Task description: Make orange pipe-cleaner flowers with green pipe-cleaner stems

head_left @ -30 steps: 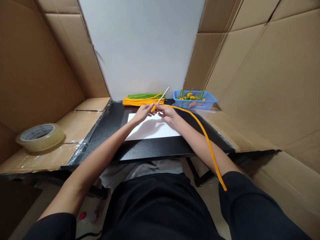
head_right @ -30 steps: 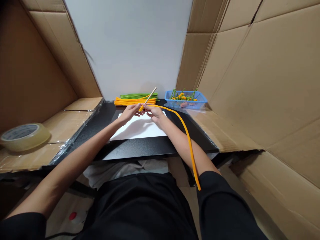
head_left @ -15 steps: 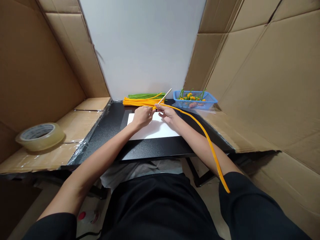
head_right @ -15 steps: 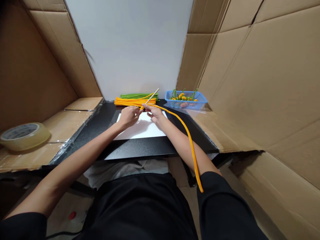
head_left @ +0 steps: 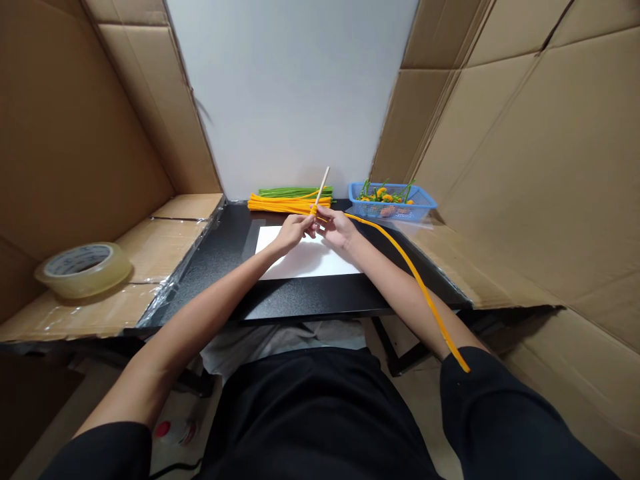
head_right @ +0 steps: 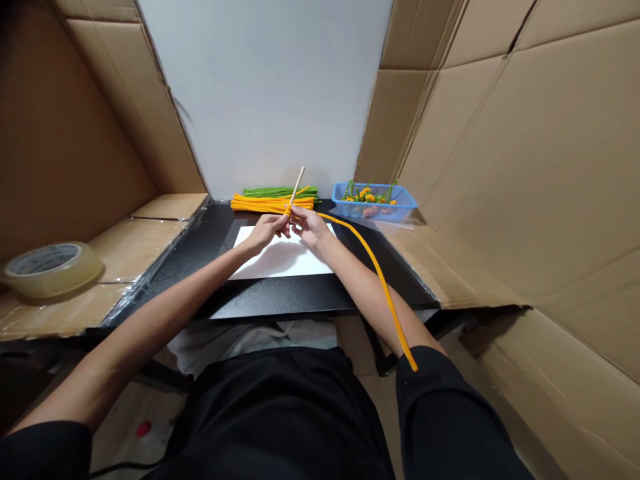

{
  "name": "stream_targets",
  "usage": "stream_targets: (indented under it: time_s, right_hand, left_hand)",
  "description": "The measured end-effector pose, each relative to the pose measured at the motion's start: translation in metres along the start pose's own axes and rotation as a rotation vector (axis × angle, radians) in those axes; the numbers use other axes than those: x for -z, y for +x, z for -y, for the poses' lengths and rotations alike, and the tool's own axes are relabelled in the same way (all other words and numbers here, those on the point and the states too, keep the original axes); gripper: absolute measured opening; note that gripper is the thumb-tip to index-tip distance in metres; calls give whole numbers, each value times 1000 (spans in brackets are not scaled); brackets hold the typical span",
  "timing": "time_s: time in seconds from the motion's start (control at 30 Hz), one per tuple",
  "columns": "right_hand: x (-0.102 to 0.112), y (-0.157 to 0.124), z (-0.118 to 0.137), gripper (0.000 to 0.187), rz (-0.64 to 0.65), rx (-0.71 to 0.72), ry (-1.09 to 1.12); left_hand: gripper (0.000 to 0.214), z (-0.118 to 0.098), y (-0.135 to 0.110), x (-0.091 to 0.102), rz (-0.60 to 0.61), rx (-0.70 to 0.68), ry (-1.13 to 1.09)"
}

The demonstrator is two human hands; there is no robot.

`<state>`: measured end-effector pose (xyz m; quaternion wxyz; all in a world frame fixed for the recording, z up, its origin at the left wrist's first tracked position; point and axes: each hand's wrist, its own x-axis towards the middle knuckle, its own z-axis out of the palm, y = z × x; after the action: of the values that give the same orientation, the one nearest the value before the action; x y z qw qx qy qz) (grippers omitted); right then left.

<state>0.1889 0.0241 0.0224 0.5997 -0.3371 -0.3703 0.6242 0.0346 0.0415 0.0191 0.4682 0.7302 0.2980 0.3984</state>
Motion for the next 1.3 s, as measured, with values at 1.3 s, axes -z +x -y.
stream_targets:
  time_s: [1.3]
  right_hand:
    - [-3, -2, 4, 18, 5, 44, -233]
  left_hand:
    - [59, -6, 8, 28, 87, -173, -170]
